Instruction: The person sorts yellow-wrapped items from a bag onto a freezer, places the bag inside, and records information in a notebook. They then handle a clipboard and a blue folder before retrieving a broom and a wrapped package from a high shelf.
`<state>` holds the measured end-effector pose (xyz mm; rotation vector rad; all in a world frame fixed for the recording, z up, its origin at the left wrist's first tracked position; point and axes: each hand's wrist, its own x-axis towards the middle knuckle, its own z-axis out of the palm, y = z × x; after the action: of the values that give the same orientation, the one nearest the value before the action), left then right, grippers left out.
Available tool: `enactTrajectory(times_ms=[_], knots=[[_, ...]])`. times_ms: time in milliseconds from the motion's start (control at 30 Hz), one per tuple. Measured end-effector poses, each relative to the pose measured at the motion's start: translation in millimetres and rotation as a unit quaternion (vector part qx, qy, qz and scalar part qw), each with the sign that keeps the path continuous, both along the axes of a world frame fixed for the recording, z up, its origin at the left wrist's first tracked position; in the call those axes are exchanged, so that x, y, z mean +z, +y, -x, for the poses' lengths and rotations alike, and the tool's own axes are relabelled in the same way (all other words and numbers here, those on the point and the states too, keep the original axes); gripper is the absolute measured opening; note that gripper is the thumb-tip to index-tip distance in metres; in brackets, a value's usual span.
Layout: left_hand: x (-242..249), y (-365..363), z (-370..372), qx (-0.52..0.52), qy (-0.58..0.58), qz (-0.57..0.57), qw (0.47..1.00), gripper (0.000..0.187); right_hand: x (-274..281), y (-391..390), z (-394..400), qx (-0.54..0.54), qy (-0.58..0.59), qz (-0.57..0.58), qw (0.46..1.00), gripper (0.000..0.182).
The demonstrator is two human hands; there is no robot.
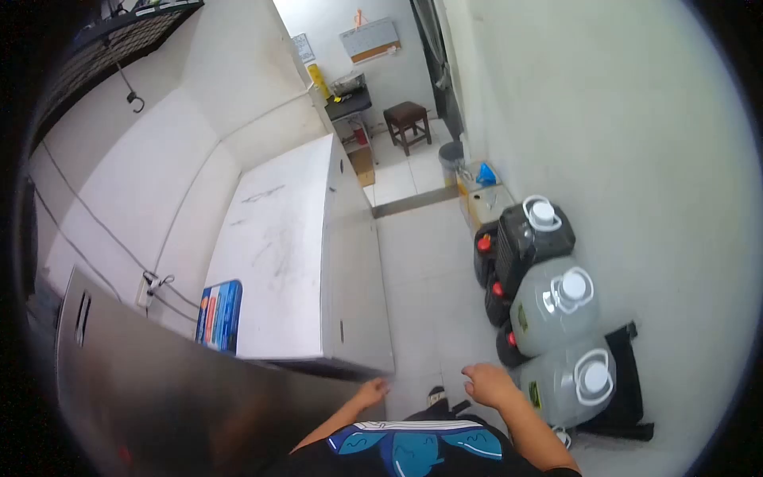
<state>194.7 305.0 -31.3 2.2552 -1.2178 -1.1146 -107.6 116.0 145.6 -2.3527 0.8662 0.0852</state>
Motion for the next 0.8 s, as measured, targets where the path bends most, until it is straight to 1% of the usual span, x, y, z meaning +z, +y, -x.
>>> enactTrajectory(times_ms=[67,133,167,200,300,333,400,433,467,533,567,600,700,800], knots=[[3.9,-92.0,-30.5,-0.029,0.016,0.001,0.999,0.037,7.9,-31.8,-22.9,-0.007,-0.022,0.000,1.000,0.033],[43.6,-170.4,-47.5,-0.054,0.034,0.097,0.993,0.035,15.3,-68.3,-37.4,-0.026,-0.040,-0.026,0.999,0.032],[49.1,-205.9,-58.4,-0.052,0.049,0.122,0.990,0.035,18.5,-85.8,-42.1,-0.036,-0.049,-0.041,0.997,0.032],[50.9,-235.7,-71.3,-0.050,0.064,0.145,0.986,0.035,22.6,-104.7,-50.0,-0.049,-0.030,-0.035,0.998,0.033],[68.9,-317.2,-108.9,-0.007,0.158,0.104,0.982,0.035,9.9,-172.2,-68.7,-0.098,-0.022,-0.034,0.994,0.033],[64.4,-343.4,-124.8,0.009,0.170,0.113,0.979,0.034,14.7,-198.7,-79.6,-0.121,-0.011,-0.062,0.991,0.033],[43.8,-375.2,-150.6,0.046,0.196,0.127,0.971,0.033,3.0,-258.3,-97.1,-0.109,-0.030,-0.034,0.993,0.033],[34.6,-386.0,-164.1,0.069,0.209,0.112,0.969,0.033,-0.8,-289.6,-108.7,-0.103,-0.043,-0.020,0.994,0.033],[28.0,-399.5,-178.6,0.090,0.222,0.102,0.966,0.034,-1.3,-323.5,-124.1,-0.106,-0.053,-0.019,0.993,0.028],[36.5,-440.7,-209.3,0.130,0.235,0.067,0.961,0.035,9.9,-391.0,-159.2,-0.086,-0.063,0.010,0.994,0.028],[53.7,-457.5,-220.2,0.148,0.233,0.042,0.960,0.035,15.3,-422.7,-178.7,-0.076,-0.068,0.021,0.995,0.028],[64.2,-471.2,-231.9,0.167,0.234,0.014,0.958,0.035,16.1,-454.2,-197.3,-0.054,-0.107,0.048,0.992,0.028],[63.9,-518.2,-287.9,0.192,0.205,0.060,0.958,0.035,33.2,-541.0,-264.6,0.016,-0.094,0.057,0.994,0.030],[76.5,-566.2,-343.4,0.267,0.231,0.101,0.930,0.034,45.5,-615.4,-336.7,0.047,-0.109,0.051,0.992,0.028]])
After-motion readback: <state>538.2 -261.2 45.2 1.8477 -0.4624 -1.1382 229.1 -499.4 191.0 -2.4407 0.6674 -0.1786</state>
